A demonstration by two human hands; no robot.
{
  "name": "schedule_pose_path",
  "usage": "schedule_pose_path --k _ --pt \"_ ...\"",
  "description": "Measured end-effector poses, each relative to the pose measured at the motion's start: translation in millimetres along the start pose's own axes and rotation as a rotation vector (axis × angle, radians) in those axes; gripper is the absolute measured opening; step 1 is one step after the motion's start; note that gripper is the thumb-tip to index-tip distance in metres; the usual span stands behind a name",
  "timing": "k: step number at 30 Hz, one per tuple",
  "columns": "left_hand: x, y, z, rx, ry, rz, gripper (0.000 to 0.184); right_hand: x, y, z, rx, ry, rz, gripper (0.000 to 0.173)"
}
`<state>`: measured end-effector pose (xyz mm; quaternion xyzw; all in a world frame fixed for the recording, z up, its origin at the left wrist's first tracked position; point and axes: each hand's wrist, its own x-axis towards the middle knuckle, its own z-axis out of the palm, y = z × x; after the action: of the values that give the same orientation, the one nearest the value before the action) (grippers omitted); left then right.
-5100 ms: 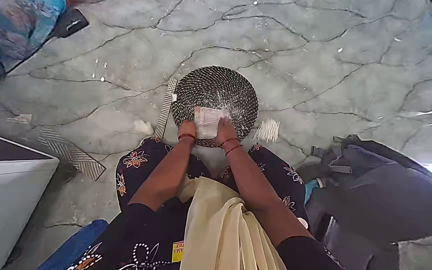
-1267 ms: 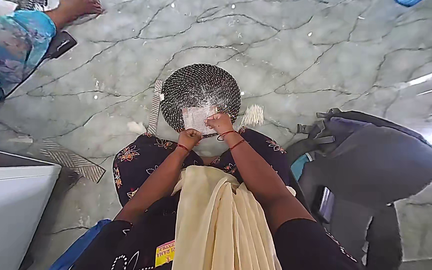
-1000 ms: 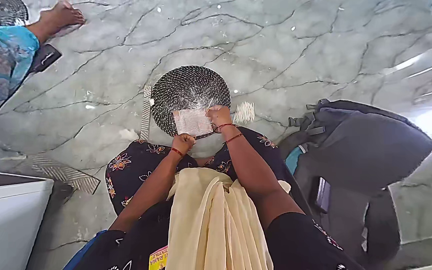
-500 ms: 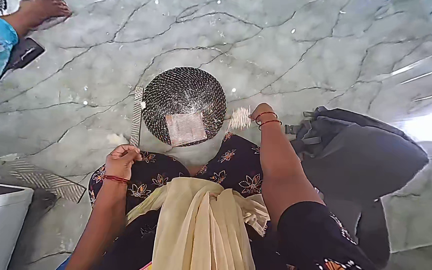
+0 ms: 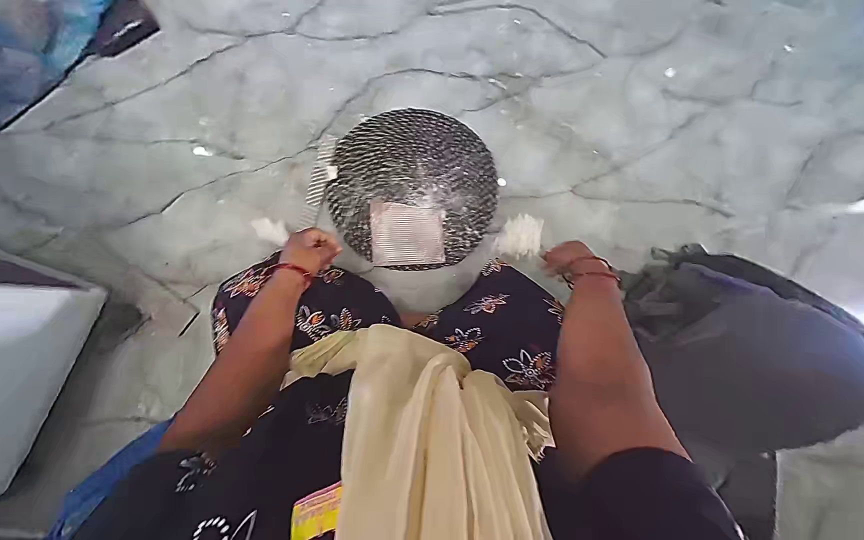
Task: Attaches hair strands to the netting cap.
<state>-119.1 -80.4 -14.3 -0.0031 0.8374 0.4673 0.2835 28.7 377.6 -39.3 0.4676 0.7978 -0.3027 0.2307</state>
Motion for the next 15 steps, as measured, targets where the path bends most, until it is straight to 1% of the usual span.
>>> schedule_pose_path --k 2,4,5,7,9,11,13,15 --pt "0 -2 1 0.108 -0.048 0.080 0.026 -10 -8 -2 -0.060 -0.015 -0.073 0.044" --pt "-8 5 2 0.285 -0.115 0.124 0.029 -23 -29 -8 -0.276 0.034 -0.218 0.044" --pt "-14 11 3 0.395 -0.147 0.128 0.031 -37 -47 -9 -0.349 0.062 -0.289 0.044" --pt "-27 19 8 0.640 -0.212 0.119 0.031 -73 -83 -2 -0.387 0.106 -0.401 0.043" --pt "-43 29 16 0.782 -0.269 0.082 0.031 -100 -104 19 -0.411 0.067 -0.515 0.042" --pt "-54 35 21 0.770 -0.263 0.063 0.033 -114 -112 39 -0.477 -0.071 -0.572 0.041" --pt "-64 40 22 0.675 -0.239 0.054 0.032 -115 -110 52 -0.534 -0.196 -0.562 0.041" --pt "-79 40 15 0.564 -0.207 0.069 0.033 -106 -103 58 -0.598 -0.235 -0.540 0.037"
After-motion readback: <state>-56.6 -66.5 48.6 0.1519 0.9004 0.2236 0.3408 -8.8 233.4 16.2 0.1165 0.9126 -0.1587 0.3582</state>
